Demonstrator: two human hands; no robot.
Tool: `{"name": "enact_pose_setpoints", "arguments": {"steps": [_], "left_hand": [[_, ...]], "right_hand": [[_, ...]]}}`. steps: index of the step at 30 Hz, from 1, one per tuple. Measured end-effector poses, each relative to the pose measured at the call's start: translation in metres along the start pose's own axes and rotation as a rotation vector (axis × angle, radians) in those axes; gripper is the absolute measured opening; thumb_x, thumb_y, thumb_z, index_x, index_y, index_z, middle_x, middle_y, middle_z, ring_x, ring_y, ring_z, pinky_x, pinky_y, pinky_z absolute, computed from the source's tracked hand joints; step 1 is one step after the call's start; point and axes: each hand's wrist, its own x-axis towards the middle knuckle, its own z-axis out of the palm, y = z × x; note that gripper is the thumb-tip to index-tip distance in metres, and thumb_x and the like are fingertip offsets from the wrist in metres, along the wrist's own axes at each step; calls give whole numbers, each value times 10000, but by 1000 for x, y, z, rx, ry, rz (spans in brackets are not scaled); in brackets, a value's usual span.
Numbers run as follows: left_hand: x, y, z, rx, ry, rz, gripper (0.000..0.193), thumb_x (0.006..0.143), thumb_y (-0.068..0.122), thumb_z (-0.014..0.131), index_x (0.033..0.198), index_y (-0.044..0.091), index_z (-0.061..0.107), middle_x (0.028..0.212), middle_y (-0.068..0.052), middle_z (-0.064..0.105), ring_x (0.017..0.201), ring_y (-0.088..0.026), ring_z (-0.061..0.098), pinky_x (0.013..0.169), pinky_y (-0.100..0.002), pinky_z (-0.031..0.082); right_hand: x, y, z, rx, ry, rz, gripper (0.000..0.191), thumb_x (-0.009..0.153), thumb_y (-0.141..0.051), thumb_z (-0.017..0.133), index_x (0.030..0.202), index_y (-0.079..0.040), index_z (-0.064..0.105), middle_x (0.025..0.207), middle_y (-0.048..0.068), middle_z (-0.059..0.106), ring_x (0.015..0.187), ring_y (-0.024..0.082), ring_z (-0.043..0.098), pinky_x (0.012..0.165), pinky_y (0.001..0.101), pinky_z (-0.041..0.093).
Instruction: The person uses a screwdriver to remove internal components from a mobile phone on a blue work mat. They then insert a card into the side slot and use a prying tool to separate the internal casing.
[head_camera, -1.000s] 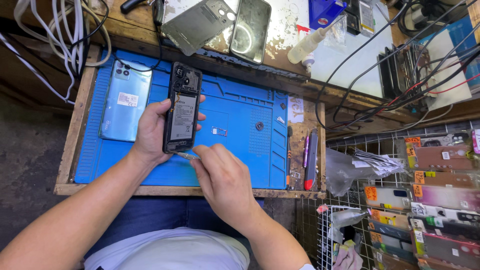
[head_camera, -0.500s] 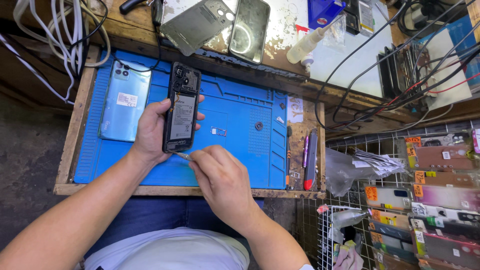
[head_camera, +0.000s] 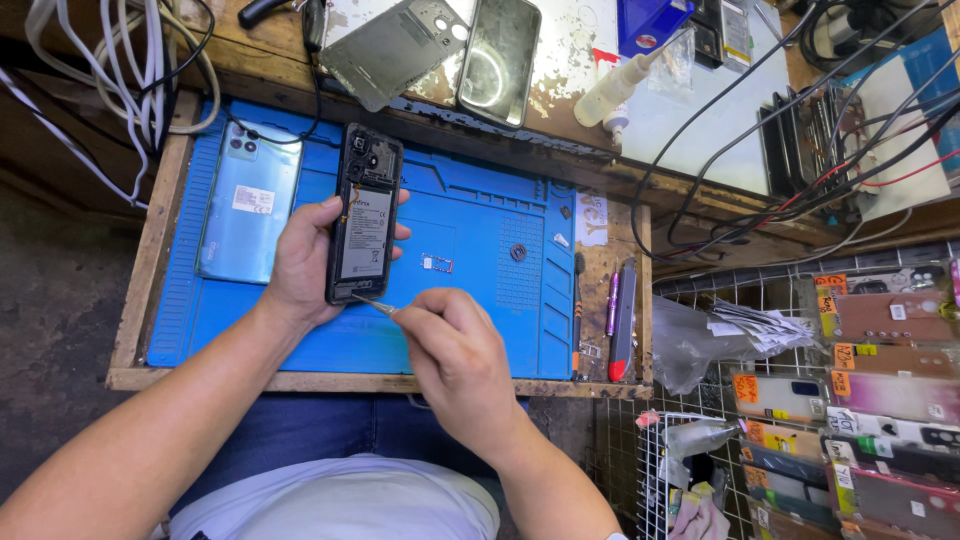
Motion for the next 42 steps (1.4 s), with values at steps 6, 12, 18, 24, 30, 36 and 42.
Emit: {"name": "enact_pose_setpoints", "arguments": {"steps": [6, 12, 18, 24, 30, 36, 42], "left_hand": [[2, 4, 0, -29, -26, 9, 609, 1038, 351, 354, 1490, -35, 489, 1437, -193, 600, 1108, -297, 669, 961, -427, 558], [1, 11, -1, -120, -103, -51, 684, 1009, 394, 374, 1524, -49, 455, 1452, -304, 562, 1165, -403, 649, 1005, -495, 539], [0, 12, -3, -154, -134, -103, 723, 989, 423, 398, 1518, -66, 453, 1443, -324, 548, 1195, -447, 633, 1038, -532, 520], [-2, 12, -2, -116, -86, -89, 715, 994, 421, 377, 1521, -56, 457, 1438, -315, 557, 1180, -438, 632, 1025, -525, 522], [0, 15, 1, -82, -79, -61, 706, 992, 417, 362, 1510, -51, 467, 1415, -314, 573, 1169, -426, 641, 1012, -517, 531], [-1, 18, 4, -84, -79, -39, 705, 998, 418, 364, 1511, -55, 465, 1412, -304, 579, 1169, -417, 645, 1013, -512, 530], [-2, 17, 1, -127, -72, -34, 712, 1003, 421, 370, 1522, -57, 461, 1421, -300, 577, 1179, -404, 646, 1023, -508, 530]], "right_hand": [[-17, 41, -13, -3, 159, 200, 145, 886, 27, 716, 1027, -3, 704, 983, 109, 681, 877, 215, 700, 779, 307, 561], [-37, 87, -11, 43, 272, 359, 110, 907, 14, 706, 1016, 10, 717, 978, 96, 696, 885, 176, 692, 790, 283, 549], [-51, 102, -6, -233, 167, 343, 122, 842, -60, 757, 962, -39, 755, 940, 91, 728, 885, 271, 664, 821, 372, 508], [-46, 96, -3, -317, 93, 277, 214, 841, -67, 738, 1051, -39, 711, 1030, 116, 674, 992, 313, 638, 877, 414, 503], [-22, 96, 9, -295, 63, 188, 268, 848, -123, 757, 1089, -19, 700, 1033, 127, 657, 976, 327, 629, 857, 423, 500], [-7, 98, 32, -345, 3, 176, 132, 872, -124, 750, 977, -53, 714, 961, 106, 654, 943, 311, 634, 836, 423, 497], [-14, 92, 21, -222, -40, 38, 200, 875, -149, 742, 1040, -43, 704, 1040, 90, 656, 985, 294, 614, 874, 411, 459]]}}
